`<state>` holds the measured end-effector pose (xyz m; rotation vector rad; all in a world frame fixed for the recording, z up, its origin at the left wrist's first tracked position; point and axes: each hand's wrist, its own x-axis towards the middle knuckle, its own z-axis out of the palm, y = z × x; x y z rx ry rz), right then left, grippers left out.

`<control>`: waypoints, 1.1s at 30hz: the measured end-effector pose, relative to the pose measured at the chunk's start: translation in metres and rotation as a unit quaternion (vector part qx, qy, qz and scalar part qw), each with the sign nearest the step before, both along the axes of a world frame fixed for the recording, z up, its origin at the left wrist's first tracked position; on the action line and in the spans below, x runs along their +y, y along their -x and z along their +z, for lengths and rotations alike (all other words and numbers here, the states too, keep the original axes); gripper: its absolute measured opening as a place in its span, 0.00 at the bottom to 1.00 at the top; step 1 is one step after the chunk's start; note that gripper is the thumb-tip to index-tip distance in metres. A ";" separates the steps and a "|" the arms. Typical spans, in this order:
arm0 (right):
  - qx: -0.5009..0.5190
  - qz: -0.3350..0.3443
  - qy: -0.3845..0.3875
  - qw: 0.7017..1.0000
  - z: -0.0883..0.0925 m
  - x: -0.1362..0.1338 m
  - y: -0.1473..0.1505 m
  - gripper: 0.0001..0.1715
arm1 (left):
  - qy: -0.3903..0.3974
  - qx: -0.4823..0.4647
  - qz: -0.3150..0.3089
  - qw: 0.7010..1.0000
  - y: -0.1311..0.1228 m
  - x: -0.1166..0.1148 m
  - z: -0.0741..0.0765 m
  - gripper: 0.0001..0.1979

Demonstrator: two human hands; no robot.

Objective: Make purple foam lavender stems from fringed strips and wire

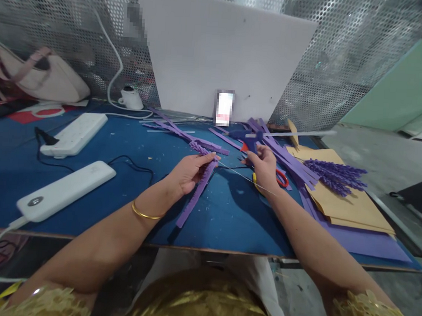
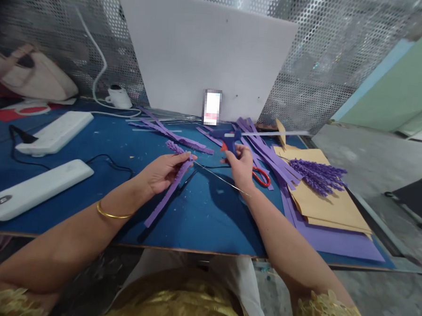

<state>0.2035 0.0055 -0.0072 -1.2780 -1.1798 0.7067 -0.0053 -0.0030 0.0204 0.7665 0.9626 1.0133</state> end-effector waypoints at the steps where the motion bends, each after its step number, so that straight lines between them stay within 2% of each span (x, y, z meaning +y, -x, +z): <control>1: 0.050 -0.005 -0.047 0.998 0.003 -0.001 -0.002 0.18 | 0.001 0.000 0.000 1.000 0.000 0.000 0.000 0.12; 2: 0.085 0.004 -0.070 0.994 0.006 -0.002 -0.003 0.18 | 0.002 -0.001 0.001 1.000 0.000 0.000 0.000 0.12; 4: 0.119 0.048 -0.048 0.991 0.012 -0.004 -0.007 0.15 | 0.002 -0.007 0.003 1.000 0.000 0.000 0.001 0.12; 6: 0.143 0.061 -0.028 0.987 0.019 -0.006 -0.011 0.14 | -0.003 -0.011 0.008 1.000 0.001 0.000 0.002 0.12; 8: 0.129 0.023 -0.073 0.989 0.025 -0.009 -0.014 0.12 | -0.010 -0.011 0.024 1.000 0.002 0.002 0.003 0.12; 10: 0.074 -0.033 -0.159 0.984 0.031 -0.014 -0.016 0.09 | -0.021 -0.012 0.057 0.998 0.003 0.005 0.002 0.12; 12: 0.016 -0.053 -0.211 0.976 0.038 -0.021 -0.016 0.08 | -0.032 -0.021 0.097 0.995 0.005 0.008 0.002 0.12; 17: -0.012 0.046 -0.211 0.976 0.049 -0.044 -0.005 0.11 | -0.053 -0.043 0.146 0.987 0.008 0.012 0.002 0.11; 20: -0.059 0.063 -0.163 0.983 0.045 -0.051 0.002 0.10 | -0.061 -0.039 0.152 0.986 0.009 0.013 0.004 0.11; 22: -0.091 0.045 -0.133 0.986 0.040 -0.049 0.004 0.10 | -0.065 -0.036 0.161 0.984 0.011 0.014 0.006 0.10; 26: -0.110 -0.077 -0.129 0.983 0.031 -0.037 -0.001 0.10 | -0.084 -0.045 0.224 0.970 0.016 0.019 0.009 0.10; 28: -0.105 -0.093 -0.126 0.982 0.030 -0.034 -0.003 0.13 | -0.087 -0.039 0.241 0.966 0.016 0.019 0.010 0.11; 30: -0.097 -0.055 -0.118 0.987 0.031 -0.037 0.000 0.17 | -0.077 -0.032 0.228 0.970 0.015 0.017 0.009 0.13; 33: -0.101 0.057 -0.091 0.989 0.029 -0.051 0.012 0.15 | -0.072 -0.034 0.186 0.979 0.011 0.013 0.006 0.17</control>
